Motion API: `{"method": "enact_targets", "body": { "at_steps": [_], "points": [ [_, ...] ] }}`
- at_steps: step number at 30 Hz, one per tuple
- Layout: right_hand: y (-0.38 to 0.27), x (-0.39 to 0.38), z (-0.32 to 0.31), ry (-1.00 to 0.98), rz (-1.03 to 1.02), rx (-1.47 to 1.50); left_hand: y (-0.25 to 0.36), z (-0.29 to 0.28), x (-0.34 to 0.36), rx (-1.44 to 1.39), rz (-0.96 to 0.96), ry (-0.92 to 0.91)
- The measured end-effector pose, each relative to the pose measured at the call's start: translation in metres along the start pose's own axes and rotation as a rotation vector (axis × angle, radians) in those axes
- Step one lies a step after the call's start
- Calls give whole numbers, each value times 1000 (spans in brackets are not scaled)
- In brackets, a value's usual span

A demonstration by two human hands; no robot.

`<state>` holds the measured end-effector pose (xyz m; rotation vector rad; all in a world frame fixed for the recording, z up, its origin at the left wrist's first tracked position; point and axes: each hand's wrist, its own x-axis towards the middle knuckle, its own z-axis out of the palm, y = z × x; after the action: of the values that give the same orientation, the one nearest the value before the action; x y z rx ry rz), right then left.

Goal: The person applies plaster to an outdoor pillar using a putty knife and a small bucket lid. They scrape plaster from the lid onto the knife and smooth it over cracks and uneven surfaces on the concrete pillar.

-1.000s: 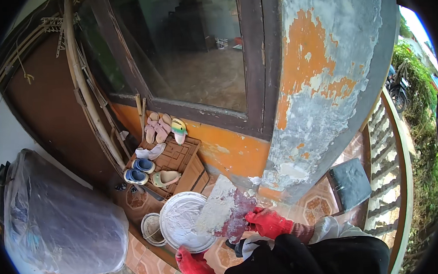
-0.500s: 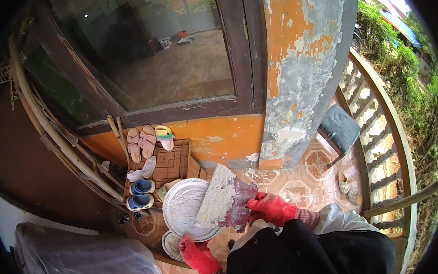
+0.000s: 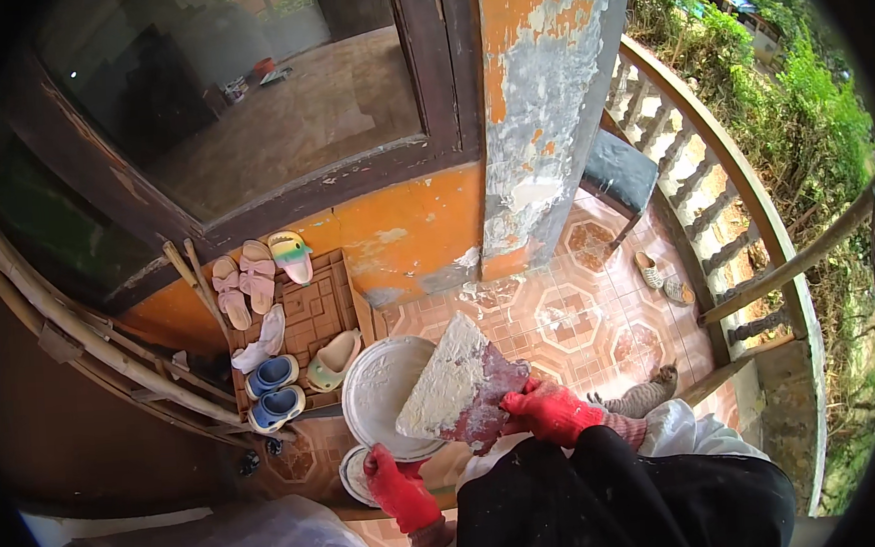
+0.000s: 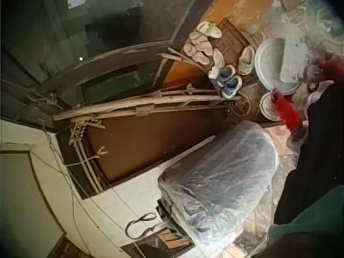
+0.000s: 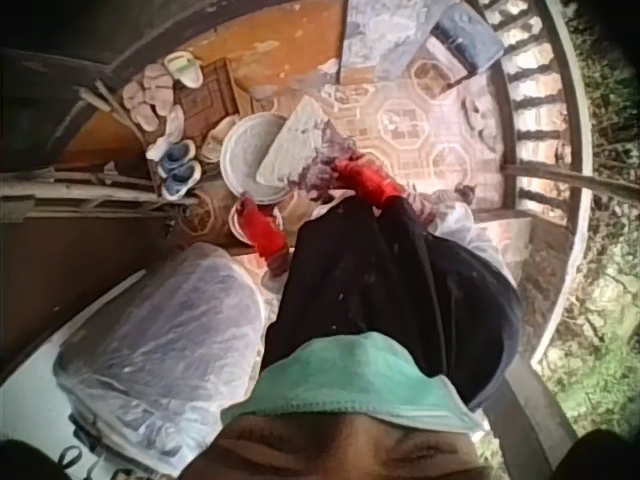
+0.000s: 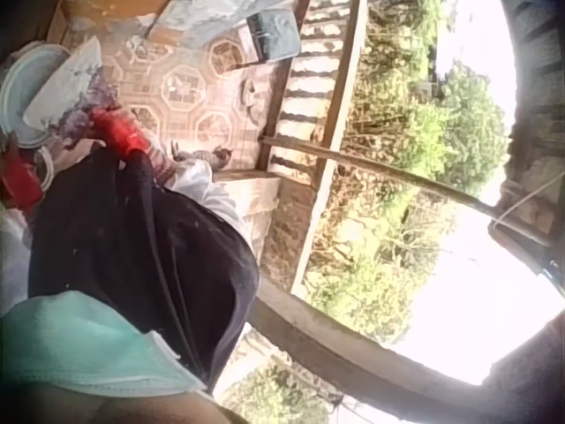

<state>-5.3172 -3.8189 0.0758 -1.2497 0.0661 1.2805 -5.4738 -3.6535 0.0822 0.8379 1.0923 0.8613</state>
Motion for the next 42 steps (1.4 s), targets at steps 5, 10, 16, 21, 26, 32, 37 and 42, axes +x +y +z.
{"method": "enact_targets", "body": {
  "at_steps": [5,10,16,21,26,32,37,42],
  "points": [
    [-3,-1,27,1,-38,155,-7,-16,28,-86,-29,-64],
    [4,19,28,41,38,201,-6,-9,54,2,-44,-88],
    [-19,36,1,250,72,203,-41,23,88,56,-96,-132],
    [-26,52,-68,314,-243,-239,-68,92,100,159,-99,-147],
    [-63,101,-164,222,-376,-265,-123,152,127,149,-155,-100],
    [-122,217,-280,230,-166,501,-219,254,198,238,-232,-23],
    [-157,368,-402,236,-70,299,-356,353,281,256,-304,-70],
    [-89,555,-561,222,-64,501,-569,416,404,249,-422,-107]
  ]
}}
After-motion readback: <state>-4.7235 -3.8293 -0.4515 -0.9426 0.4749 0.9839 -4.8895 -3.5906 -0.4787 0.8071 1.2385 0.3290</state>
